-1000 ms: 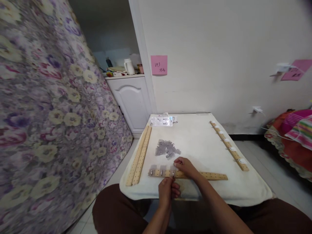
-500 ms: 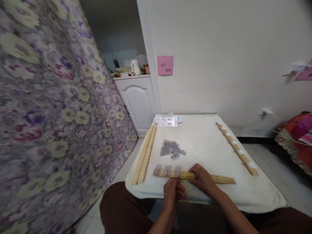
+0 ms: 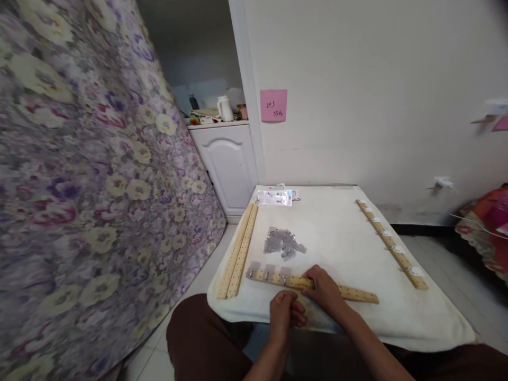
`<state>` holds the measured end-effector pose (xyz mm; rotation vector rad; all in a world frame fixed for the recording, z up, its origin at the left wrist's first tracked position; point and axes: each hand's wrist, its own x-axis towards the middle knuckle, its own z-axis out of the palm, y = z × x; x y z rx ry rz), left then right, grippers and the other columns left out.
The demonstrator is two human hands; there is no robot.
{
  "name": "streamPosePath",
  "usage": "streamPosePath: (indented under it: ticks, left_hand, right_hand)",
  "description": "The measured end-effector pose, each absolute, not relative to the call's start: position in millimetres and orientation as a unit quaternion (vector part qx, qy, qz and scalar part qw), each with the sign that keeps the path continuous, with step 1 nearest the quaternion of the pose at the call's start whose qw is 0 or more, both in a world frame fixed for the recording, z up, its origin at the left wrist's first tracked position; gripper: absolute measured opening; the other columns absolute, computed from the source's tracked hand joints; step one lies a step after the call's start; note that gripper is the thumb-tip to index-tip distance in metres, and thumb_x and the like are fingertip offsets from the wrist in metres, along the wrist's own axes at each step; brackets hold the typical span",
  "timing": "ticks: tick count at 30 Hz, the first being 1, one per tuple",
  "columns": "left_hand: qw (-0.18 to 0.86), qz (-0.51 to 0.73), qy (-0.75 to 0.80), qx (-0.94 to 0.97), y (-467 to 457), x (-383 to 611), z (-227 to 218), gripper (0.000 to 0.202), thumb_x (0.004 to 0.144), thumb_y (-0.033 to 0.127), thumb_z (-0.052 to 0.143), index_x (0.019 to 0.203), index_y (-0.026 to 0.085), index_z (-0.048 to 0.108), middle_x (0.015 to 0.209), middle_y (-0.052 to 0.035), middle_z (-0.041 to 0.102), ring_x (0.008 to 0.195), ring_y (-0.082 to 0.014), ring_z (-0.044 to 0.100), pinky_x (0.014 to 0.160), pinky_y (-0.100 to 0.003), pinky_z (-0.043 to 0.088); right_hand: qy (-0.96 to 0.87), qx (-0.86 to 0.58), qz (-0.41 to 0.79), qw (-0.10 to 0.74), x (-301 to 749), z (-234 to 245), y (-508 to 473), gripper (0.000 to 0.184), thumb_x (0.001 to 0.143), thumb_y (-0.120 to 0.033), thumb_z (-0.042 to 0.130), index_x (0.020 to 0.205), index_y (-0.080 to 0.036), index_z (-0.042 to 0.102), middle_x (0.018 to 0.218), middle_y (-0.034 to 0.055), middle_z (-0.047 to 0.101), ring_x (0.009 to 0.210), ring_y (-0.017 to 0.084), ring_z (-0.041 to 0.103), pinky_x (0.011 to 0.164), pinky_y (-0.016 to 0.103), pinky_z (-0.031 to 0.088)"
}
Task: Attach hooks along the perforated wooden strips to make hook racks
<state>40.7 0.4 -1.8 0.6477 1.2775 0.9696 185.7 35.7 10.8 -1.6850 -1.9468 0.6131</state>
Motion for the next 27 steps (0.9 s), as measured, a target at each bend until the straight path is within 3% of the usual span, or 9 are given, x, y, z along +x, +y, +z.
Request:
streamPosePath:
  ticks: [6,11,18,24,27]
  left_hand:
    - [0.651,0.413,0.566,0.291,2.8,39.3,-5.4,0.018,0.067,0.035,0.05,0.075,0.019,0.05,0.048,0.0016,0.06,0.031,-0.0116,0.051,0.033,-0.019,0.032]
    - [0.653,0.411,0.565,0.29,3.6,38.5,-8.2,0.017,0.068,0.034,0.05,0.076,0.019,0.05,0.048,0.0022,0.06,0.031,-0.0109,0.05,0.032,-0.018,0.032]
    - [0.657,0.407,0.558,0.302,3.7,38.1,-8.6,0.021,0.068,0.038,0.049,0.076,0.019,0.048,0.047,0.0029,0.059,0.03,-0.0103,0.05,0.032,-0.017,0.031]
    - [0.659,0.405,0.557,0.303,3.6,37.4,-7.3,0.023,0.068,0.04,0.051,0.076,0.018,0.048,0.048,0.0026,0.059,0.031,-0.0103,0.051,0.032,-0.017,0.029]
    - [0.658,0.401,0.555,0.312,4.0,36.5,-7.1,0.024,0.069,0.042,0.051,0.076,0.018,0.048,0.048,0.0026,0.059,0.031,-0.01,0.051,0.032,-0.017,0.028]
  right_hand:
    - [-0.712,-0.615,0.244,0.236,185.6,6.2,37.1,0.029,0.058,-0.022,0.067,0.087,-0.02,0.062,0.092,0.0045,0.056,0.089,0.02,0.051,0.079,0.029,0.038]
    - [-0.684,-0.581,0.314,0.311,199.9,10.0,48.8,0.026,0.069,-0.022,0.055,0.095,-0.018,0.06,0.089,0.0045,0.06,0.08,0.016,0.056,0.072,0.025,0.042]
    - [-0.59,-0.651,0.256,0.403,205.2,10.5,99.7,0.025,0.072,-0.025,0.05,0.095,-0.019,0.059,0.079,0.0019,0.062,0.071,0.017,0.057,0.068,0.027,0.043]
    - [-0.588,-0.65,0.238,0.417,193.3,6.4,112.0,0.012,0.071,-0.023,0.049,0.07,-0.02,0.061,0.073,0.0016,0.061,0.068,0.016,0.057,0.065,0.027,0.043]
    - [-0.595,-0.605,0.264,0.458,197.6,10.2,96.9,0.013,0.074,-0.022,0.047,0.073,-0.019,0.06,0.073,0.001,0.06,0.062,0.014,0.057,0.061,0.026,0.044]
